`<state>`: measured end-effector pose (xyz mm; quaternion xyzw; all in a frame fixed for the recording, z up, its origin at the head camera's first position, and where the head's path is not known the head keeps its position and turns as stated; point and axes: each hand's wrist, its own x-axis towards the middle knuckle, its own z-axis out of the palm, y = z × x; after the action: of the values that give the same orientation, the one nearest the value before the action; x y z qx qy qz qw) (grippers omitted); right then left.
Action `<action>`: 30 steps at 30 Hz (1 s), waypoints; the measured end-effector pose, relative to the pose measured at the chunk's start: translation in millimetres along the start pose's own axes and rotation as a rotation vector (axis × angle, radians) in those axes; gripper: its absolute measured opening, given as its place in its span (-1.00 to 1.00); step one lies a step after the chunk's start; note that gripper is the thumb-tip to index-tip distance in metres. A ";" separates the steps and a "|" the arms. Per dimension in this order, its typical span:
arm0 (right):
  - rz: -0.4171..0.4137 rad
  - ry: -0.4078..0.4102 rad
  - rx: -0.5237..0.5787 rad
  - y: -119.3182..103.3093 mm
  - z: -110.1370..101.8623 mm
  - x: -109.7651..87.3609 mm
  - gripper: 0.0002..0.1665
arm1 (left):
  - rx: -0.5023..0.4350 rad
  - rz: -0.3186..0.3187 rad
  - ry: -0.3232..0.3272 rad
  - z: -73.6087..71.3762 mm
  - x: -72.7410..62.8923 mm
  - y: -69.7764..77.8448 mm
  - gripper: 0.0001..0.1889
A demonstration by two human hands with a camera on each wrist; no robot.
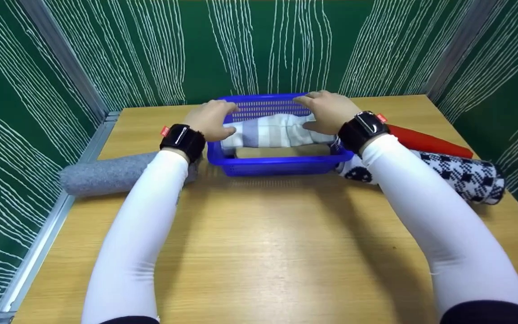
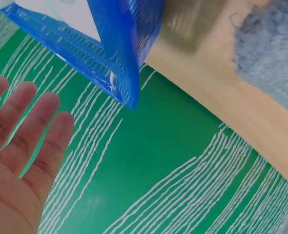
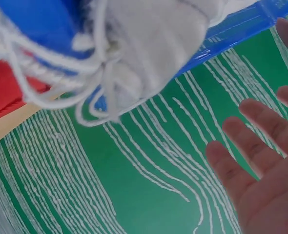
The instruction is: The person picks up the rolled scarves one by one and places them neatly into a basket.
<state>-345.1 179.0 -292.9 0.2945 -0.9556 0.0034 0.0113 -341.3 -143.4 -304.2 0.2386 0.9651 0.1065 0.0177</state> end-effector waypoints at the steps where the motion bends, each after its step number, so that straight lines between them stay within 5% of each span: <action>1: -0.009 0.015 -0.001 -1.0 1.2 -0.6 -0.15 | -0.002 0.002 0.003 0.7 -1.4 -0.3 -0.38; 12: -0.055 0.114 -0.005 -12.6 13.9 -1.6 -0.18 | 0.023 0.020 0.042 2.2 -17.8 -5.8 -0.39; 30: -0.074 0.162 0.037 -32.2 33.3 -6.6 -0.19 | 0.005 -0.004 0.060 9.4 -41.5 -19.3 -0.42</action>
<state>-322.2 155.7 -326.3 0.3288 -0.9397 0.0445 0.0833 -312.6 -177.5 -318.2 0.2336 0.9659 0.1113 -0.0117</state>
